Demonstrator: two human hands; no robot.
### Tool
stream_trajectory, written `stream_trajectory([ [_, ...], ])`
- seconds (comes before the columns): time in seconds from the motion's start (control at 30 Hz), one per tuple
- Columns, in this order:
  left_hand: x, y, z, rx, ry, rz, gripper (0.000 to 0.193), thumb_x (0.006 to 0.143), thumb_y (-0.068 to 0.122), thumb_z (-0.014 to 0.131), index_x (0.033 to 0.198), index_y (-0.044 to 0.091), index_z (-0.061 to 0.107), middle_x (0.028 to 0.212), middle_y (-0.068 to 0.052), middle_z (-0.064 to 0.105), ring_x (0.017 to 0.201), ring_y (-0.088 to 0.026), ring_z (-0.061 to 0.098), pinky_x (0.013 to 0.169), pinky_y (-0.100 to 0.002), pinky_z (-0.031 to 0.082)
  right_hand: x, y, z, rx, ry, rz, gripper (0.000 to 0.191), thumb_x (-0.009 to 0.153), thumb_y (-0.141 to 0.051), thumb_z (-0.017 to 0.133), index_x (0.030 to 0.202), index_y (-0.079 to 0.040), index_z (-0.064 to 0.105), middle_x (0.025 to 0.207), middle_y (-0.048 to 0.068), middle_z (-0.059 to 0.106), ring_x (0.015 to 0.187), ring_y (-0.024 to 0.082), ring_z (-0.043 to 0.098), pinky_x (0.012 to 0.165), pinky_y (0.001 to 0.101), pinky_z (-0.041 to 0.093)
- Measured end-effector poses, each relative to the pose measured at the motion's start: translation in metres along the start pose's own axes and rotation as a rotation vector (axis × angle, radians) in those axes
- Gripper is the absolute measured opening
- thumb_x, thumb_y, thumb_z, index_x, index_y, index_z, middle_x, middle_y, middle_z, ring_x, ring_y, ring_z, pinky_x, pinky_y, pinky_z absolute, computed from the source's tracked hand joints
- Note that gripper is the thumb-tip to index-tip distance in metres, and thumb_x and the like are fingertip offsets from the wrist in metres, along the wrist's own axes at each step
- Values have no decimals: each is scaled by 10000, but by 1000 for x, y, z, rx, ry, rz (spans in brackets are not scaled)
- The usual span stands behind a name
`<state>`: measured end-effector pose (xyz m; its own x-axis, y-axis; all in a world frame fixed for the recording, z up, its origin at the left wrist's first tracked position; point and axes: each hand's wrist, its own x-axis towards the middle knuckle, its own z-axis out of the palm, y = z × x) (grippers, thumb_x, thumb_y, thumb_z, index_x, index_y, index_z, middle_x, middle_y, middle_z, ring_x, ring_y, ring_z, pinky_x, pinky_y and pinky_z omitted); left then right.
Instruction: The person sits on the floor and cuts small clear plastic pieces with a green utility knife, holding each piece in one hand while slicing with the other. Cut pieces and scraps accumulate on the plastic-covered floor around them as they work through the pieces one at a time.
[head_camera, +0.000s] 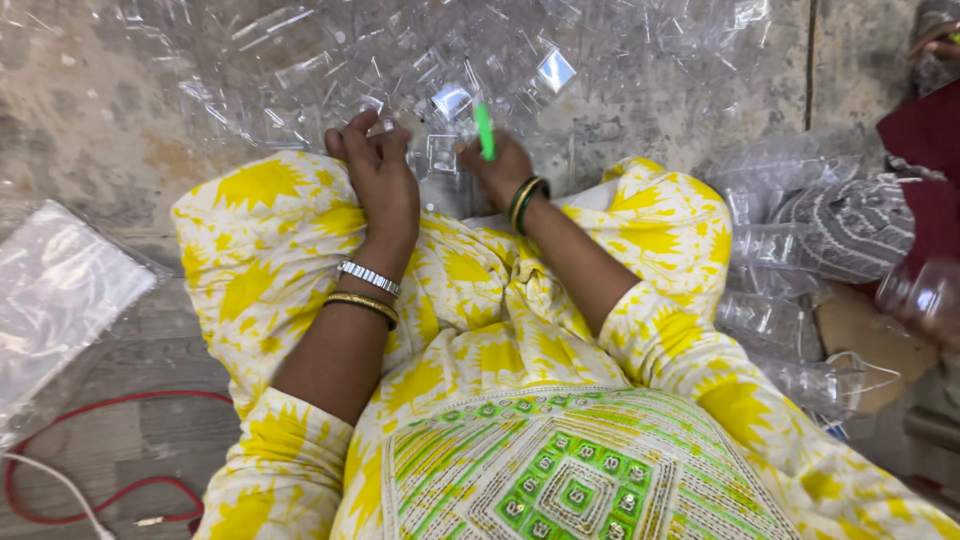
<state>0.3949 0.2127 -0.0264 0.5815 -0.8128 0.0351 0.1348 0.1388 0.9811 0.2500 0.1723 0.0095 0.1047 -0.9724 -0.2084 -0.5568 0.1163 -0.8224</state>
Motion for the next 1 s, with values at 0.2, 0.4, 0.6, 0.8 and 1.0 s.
stream_trajectory([
  [0.2,2,-6,-2,13,31,-114,304,1033,100,646,1295,-1,528,1138,-63,461,872,-120,512,745,-264,471,3,16,13,230,-176,288,235,829,-202,829,906,-86,639,700,41,648,401,122,525,341,312,423],
  [0.4,7,-4,4,7,7,-123,341,973,70,660,1266,-19,509,1176,-47,418,930,-122,538,778,-265,493,13,21,-8,760,-257,377,103,919,-101,694,957,-100,598,963,67,793,396,92,438,340,288,368],
  [0.6,9,-14,4,-23,-11,-153,370,961,81,685,1273,-34,524,1190,-55,433,1004,-137,558,876,-271,519,32,29,-13,740,-208,552,136,923,-107,628,1057,-118,606,979,124,761,409,96,421,383,300,382],
  [0.8,9,-26,3,172,-70,-217,442,913,132,734,1288,-14,553,1297,-99,485,1118,-201,573,942,-327,519,32,43,-13,867,-232,473,224,908,-73,648,1128,-88,601,900,133,763,438,97,423,425,302,406],
  [1.0,4,-25,3,236,-296,-107,403,993,212,670,1329,28,546,1314,-121,582,1210,-254,570,991,-370,473,18,37,-18,956,-229,418,246,899,-68,659,1137,-93,606,898,135,762,451,88,452,436,289,411],
])
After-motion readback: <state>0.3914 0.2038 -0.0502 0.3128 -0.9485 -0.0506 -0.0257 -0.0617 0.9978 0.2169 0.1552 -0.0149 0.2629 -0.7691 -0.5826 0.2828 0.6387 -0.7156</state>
